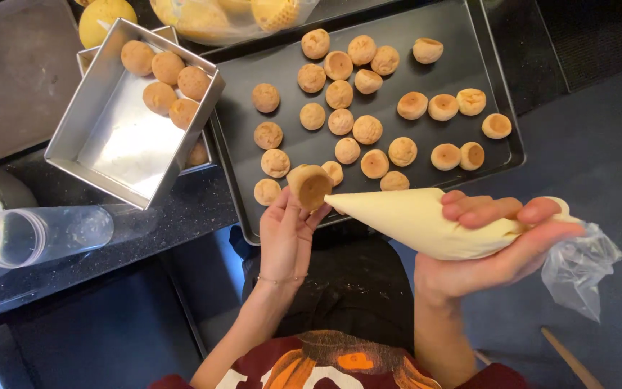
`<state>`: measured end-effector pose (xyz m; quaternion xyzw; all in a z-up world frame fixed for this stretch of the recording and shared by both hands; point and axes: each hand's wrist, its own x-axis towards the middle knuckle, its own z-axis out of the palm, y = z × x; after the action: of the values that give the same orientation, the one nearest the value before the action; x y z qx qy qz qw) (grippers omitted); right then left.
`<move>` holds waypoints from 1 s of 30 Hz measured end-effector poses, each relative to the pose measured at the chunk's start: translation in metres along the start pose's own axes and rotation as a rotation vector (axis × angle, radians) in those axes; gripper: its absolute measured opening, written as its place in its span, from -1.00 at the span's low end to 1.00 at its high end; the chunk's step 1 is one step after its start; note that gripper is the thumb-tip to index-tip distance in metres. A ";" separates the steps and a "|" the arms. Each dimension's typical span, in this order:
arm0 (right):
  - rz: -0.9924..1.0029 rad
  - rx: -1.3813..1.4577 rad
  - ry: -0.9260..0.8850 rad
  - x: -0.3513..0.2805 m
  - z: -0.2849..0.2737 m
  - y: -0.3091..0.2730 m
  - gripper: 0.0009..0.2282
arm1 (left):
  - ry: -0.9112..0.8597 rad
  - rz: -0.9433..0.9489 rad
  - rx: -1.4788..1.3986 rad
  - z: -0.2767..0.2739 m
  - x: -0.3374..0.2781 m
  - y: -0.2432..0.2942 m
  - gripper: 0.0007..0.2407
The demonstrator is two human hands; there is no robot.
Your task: The person fills pastry puffs with cream using a piping bag by hand, places them into a metal pan, and refills the piping bag with cream from a bowl using a spatula before filling more pastry puffs.
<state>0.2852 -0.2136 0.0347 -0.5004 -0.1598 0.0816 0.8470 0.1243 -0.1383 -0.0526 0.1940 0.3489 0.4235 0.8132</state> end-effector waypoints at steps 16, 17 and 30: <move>-0.059 0.085 -0.114 -0.015 0.002 -0.005 -0.60 | -0.066 0.173 0.089 0.020 -0.033 -0.009 -0.76; -0.063 0.080 -0.128 -0.014 0.001 -0.007 -0.60 | -0.090 0.186 0.099 0.020 -0.035 -0.007 -0.77; -0.127 0.068 -0.133 0.005 -0.010 -0.005 -0.59 | -0.101 0.152 0.124 0.025 -0.040 -0.001 -0.61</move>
<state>0.2937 -0.2232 0.0357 -0.4538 -0.2440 0.0661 0.8545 0.1271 -0.1728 -0.0200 0.2910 0.3171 0.4513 0.7818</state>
